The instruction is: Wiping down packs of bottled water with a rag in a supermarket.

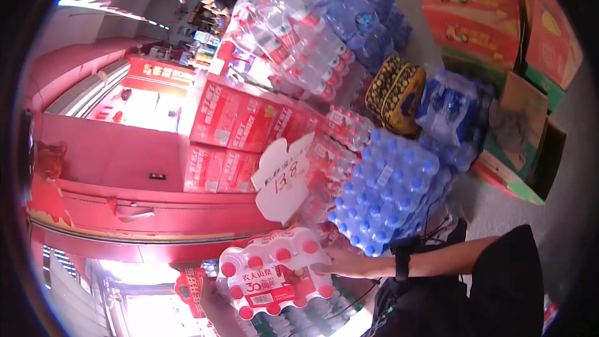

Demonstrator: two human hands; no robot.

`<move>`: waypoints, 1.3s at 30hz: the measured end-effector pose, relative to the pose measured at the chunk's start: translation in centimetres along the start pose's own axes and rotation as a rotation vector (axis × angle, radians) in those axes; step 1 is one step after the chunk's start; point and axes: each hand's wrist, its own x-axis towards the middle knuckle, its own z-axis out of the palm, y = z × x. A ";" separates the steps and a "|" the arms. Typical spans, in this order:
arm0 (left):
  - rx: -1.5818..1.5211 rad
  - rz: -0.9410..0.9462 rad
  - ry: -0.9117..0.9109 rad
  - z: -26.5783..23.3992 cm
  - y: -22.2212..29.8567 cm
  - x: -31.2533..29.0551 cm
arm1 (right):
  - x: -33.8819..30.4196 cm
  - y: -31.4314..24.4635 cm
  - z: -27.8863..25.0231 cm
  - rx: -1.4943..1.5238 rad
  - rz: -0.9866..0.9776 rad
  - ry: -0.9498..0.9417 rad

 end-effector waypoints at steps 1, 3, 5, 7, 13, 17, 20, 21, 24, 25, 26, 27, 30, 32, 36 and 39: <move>-0.089 -0.008 0.002 1.2 1.0 -0.1 | -1.3 -1.5 -0.9 0.122 -0.059 0.087; -0.059 -0.133 -0.084 5.0 2.8 -1.5 | -3.4 -3.3 -3.1 0.101 -0.145 0.351; -0.222 -0.214 -0.200 8.3 1.4 -1.4 | -4.8 -3.8 -5.2 0.186 -0.191 0.549; -0.340 -0.291 -0.349 13.2 -0.1 -2.3 | -6.5 -5.1 -8.8 0.110 -0.071 0.666; -0.457 -0.464 -0.629 20.2 -7.4 -3.9 | -8.9 -11.6 -13.5 -0.329 -0.102 0.889; -0.425 -0.464 -0.605 21.7 -13.0 -4.6 | -7.0 -13.3 -15.5 -0.404 -0.040 0.893; -0.667 -0.716 -0.566 22.5 -12.1 -4.3 | -5.8 -12.5 -16.5 -0.385 -0.106 0.945; -0.521 -0.607 -0.605 22.0 -12.6 -4.6 | -5.6 -11.9 -16.4 -0.464 -0.090 0.954; -0.420 -0.527 -0.658 20.5 -15.7 -4.0 | -5.5 -11.8 -15.5 -0.630 -0.077 0.991; -0.344 -0.453 -0.707 20.1 -16.1 -3.9 | -5.7 -11.2 -15.6 -0.632 -0.125 0.991; -0.349 -0.523 -0.727 20.0 -16.6 -3.5 | -6.3 -12.1 -14.4 -0.712 -0.180 1.051; -0.359 -0.534 -0.740 20.1 -16.4 -3.4 | -7.0 -11.2 -15.1 -0.944 -0.333 1.116; -0.182 -0.441 -0.887 18.9 -16.2 -2.7 | -9.2 -11.5 -12.9 -1.161 -0.461 1.252; 0.316 0.067 -0.769 17.2 -16.8 -2.0 | -9.9 -10.9 -10.2 -1.177 -0.560 1.331; -0.075 0.030 -0.664 16.5 -15.0 -2.0 | -14.2 -6.3 -6.3 -1.300 -0.430 1.405; -0.202 0.105 -0.560 17.2 -11.3 -3.6 | -16.7 -4.6 -2.8 -0.858 -0.278 1.384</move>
